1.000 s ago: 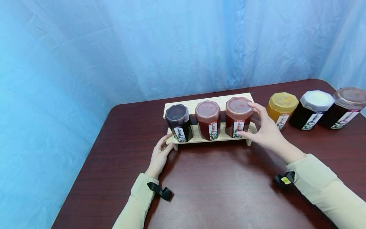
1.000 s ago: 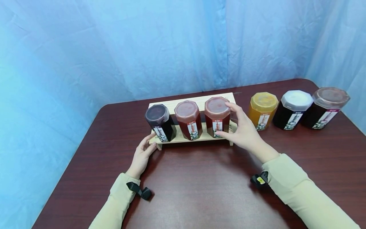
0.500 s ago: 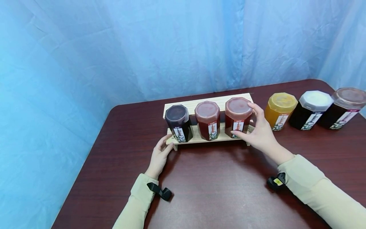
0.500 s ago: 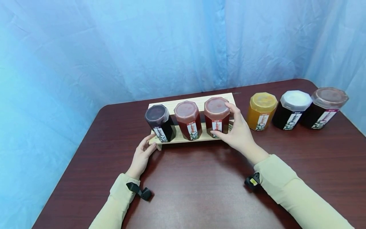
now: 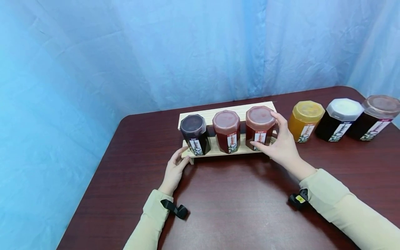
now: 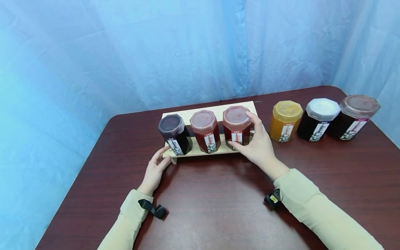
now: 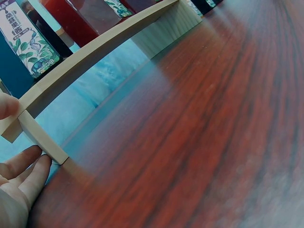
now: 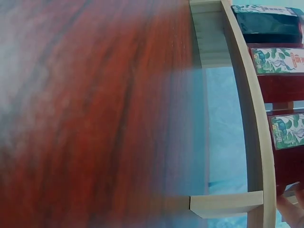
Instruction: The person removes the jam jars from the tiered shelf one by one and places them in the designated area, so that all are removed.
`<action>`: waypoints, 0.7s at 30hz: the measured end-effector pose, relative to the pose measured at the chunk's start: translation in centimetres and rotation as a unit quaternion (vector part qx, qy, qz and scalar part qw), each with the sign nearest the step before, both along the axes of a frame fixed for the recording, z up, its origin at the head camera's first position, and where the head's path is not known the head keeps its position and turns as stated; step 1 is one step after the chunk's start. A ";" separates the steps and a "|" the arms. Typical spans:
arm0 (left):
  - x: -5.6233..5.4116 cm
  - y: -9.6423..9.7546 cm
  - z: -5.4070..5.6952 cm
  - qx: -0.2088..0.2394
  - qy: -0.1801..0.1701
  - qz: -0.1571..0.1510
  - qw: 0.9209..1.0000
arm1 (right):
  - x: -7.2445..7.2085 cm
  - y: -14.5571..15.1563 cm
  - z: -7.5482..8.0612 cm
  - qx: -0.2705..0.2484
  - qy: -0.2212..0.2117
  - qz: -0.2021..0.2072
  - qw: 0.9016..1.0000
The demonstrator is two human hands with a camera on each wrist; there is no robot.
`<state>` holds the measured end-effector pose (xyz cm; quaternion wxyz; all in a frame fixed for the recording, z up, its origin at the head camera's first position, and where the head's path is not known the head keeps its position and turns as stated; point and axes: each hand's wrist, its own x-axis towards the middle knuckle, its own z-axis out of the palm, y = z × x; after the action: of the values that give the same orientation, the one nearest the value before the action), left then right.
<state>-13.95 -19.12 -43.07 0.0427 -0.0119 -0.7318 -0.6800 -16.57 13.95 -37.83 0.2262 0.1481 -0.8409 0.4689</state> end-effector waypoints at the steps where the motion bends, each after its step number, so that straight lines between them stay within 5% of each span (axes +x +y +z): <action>1: 0.0 0.0 0.0 0.000 -0.001 0.001 1.000 | 0.0 0.0 0.0 -0.001 -0.002 0.000 1.000; 21: 0.0 -0.1 0.0 -0.008 -0.017 0.008 1.000 | 0.0 -0.6 0.0 -0.019 0.007 -0.024 1.000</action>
<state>-13.92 -19.21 -43.06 0.0362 0.0051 -0.7379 -0.6739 -16.57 13.35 -37.87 0.2459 0.1273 -0.8335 0.4782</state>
